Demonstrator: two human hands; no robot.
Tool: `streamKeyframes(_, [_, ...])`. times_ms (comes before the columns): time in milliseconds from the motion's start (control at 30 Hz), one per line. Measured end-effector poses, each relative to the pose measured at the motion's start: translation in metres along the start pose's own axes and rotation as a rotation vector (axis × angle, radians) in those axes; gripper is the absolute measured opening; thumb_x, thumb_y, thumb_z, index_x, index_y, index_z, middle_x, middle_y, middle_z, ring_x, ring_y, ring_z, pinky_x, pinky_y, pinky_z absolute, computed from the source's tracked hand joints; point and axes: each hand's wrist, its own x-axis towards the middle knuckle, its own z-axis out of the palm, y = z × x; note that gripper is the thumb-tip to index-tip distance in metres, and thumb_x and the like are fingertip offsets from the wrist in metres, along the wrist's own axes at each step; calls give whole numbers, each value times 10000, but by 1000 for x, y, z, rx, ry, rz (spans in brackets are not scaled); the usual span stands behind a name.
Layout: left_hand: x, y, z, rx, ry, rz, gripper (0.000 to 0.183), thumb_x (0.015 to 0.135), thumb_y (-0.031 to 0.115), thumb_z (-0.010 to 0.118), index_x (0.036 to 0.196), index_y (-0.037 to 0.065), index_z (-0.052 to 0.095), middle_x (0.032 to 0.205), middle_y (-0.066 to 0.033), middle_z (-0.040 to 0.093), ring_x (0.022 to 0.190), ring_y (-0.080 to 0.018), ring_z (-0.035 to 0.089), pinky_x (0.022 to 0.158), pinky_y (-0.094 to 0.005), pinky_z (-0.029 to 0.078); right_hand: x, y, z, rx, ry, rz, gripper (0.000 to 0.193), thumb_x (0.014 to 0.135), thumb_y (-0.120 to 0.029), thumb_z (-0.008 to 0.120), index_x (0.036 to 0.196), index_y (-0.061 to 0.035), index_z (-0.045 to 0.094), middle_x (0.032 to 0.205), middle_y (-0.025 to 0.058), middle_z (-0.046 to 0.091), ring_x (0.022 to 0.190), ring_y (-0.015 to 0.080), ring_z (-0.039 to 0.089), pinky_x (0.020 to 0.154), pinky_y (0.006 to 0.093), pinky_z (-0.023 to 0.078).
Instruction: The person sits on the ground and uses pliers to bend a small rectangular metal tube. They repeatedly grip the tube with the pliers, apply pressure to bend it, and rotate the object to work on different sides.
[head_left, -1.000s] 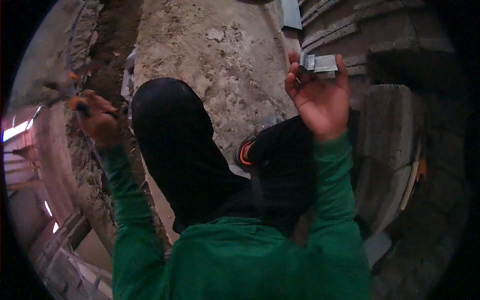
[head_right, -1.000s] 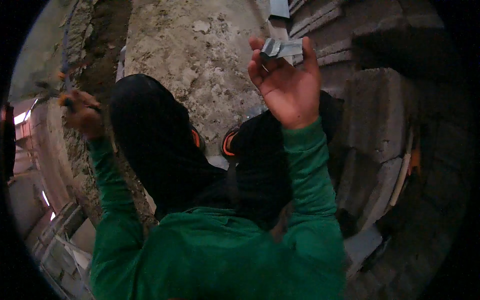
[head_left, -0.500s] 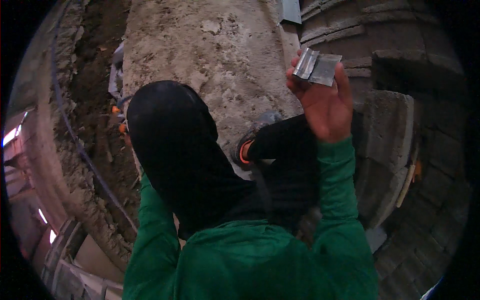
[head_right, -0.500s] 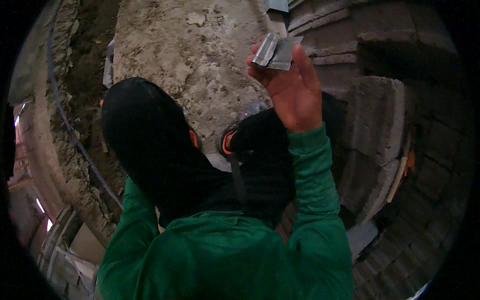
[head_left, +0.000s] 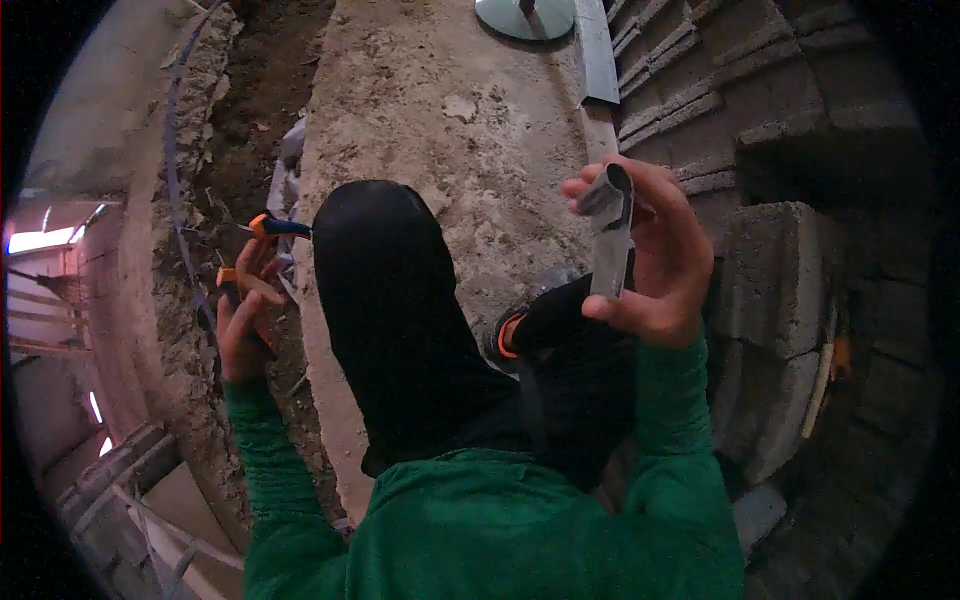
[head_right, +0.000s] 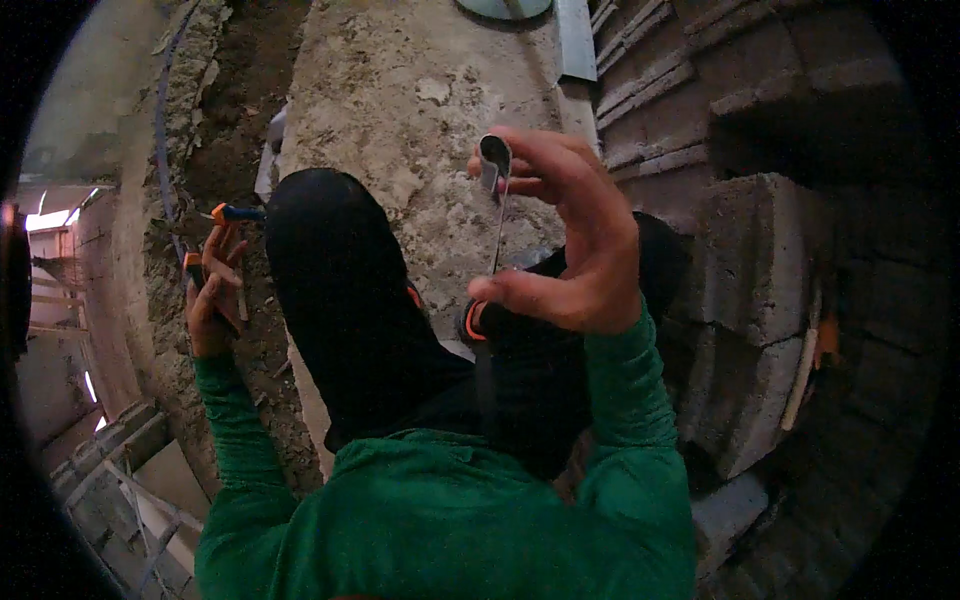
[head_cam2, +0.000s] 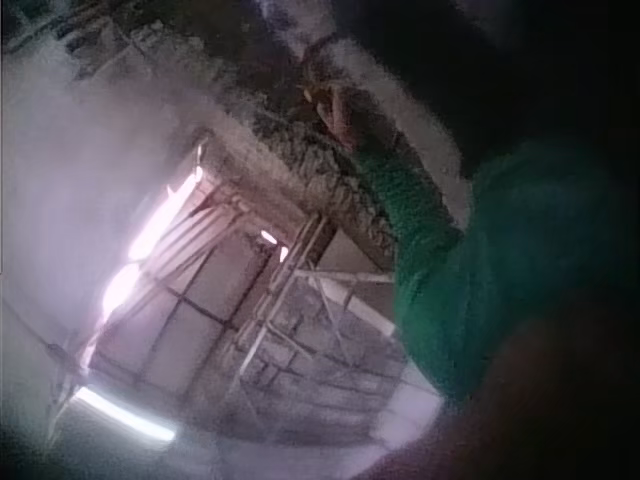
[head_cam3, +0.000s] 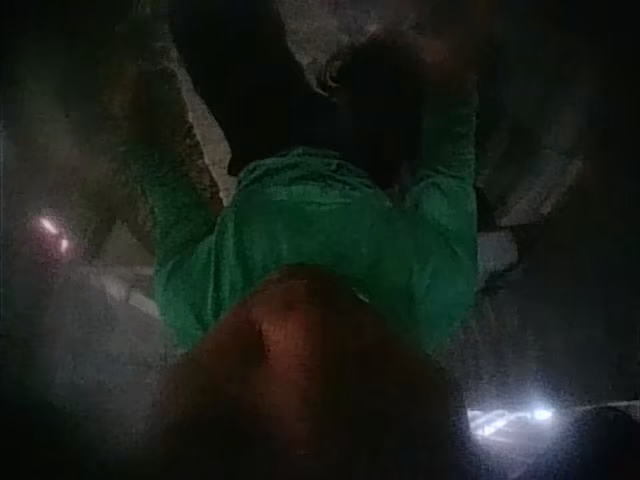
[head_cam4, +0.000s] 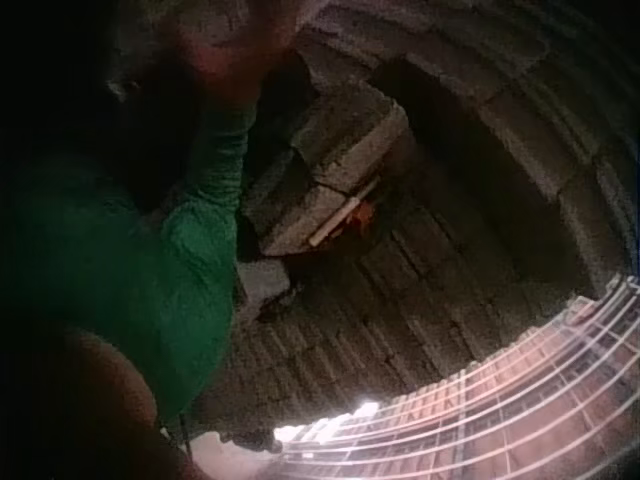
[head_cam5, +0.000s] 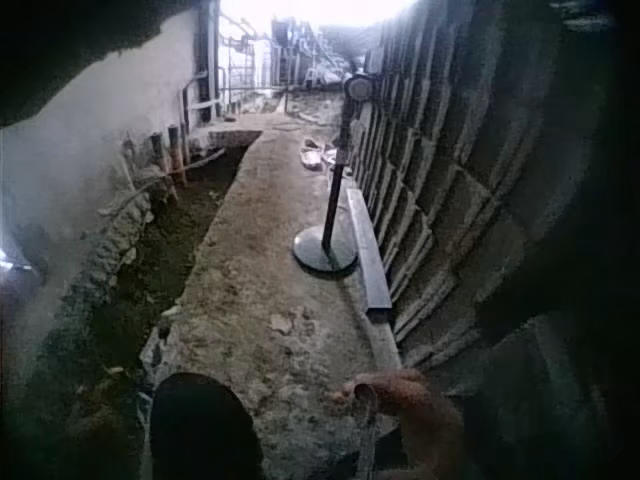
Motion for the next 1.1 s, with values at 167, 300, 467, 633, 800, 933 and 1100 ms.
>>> streamKeyframes(167, [5,57,46,123,-222,82,379,821,321,713,999,-11,744,1544,-226,495,1507,-356,375,1260,-534,212,-2,-12,7,-23,-114,-30,947,630,-152,982,1445,34,536,1349,159,589,1196,275,661,1025,395,536])
streamKeyframes(300, [34,85,64,-119,-243,98,409,837,243,686,1149,-18,729,1505,-197,534,1393,-336,507,1198,-485,327,0,-14,10,-105,-110,-112,940,618,-152,989,1428,37,550,1347,166,596,1196,277,658,1029,390,541])
streamKeyframes(467, [31,136,98,621,-164,253,415,850,49,658,1259,-21,657,1498,-206,508,1402,-364,499,1166,-438,380,-3,-12,14,-48,-61,-92,906,613,-147,989,1396,39,573,1348,180,609,1201,279,651,1033,393,541])
streamKeyframes(633, [33,155,123,1319,-324,586,385,752,-4,688,1134,43,687,1557,-189,462,1424,-379,477,1191,-492,353,-10,-2,17,-31,-58,-95,872,622,-157,983,1374,44,589,1320,189,632,1201,278,650,1005,383,547])
streamKeyframes(800, [41,161,144,1434,-403,700,388,711,19,689,1094,76,682,1630,-175,397,1505,-376,385,1221,-543,307,-13,4,12,-75,-101,-110,858,641,-195,978,1376,36,601,1324,197,640,1197,286,654,991,381,548])
streamKeyframes(933, [44,156,152,1405,-422,699,331,717,6,651,1044,47,679,1633,-217,378,1507,-426,369,1218,-553,318,-16,7,11,-67,-101,-119,861,653,-215,979,1386,32,603,1340,204,634,1205,298,655,991,392,553])
streamKeyframes(1100, [46,152,159,1341,-418,709,360,695,-6,643,1049,50,680,1642,-194,359,1509,-432,351,1208,-561,331,-20,10,13,-55,-72,-115,864,660,-217,981,1388,43,595,1342,217,627,1214,298,652,1000,397,562])
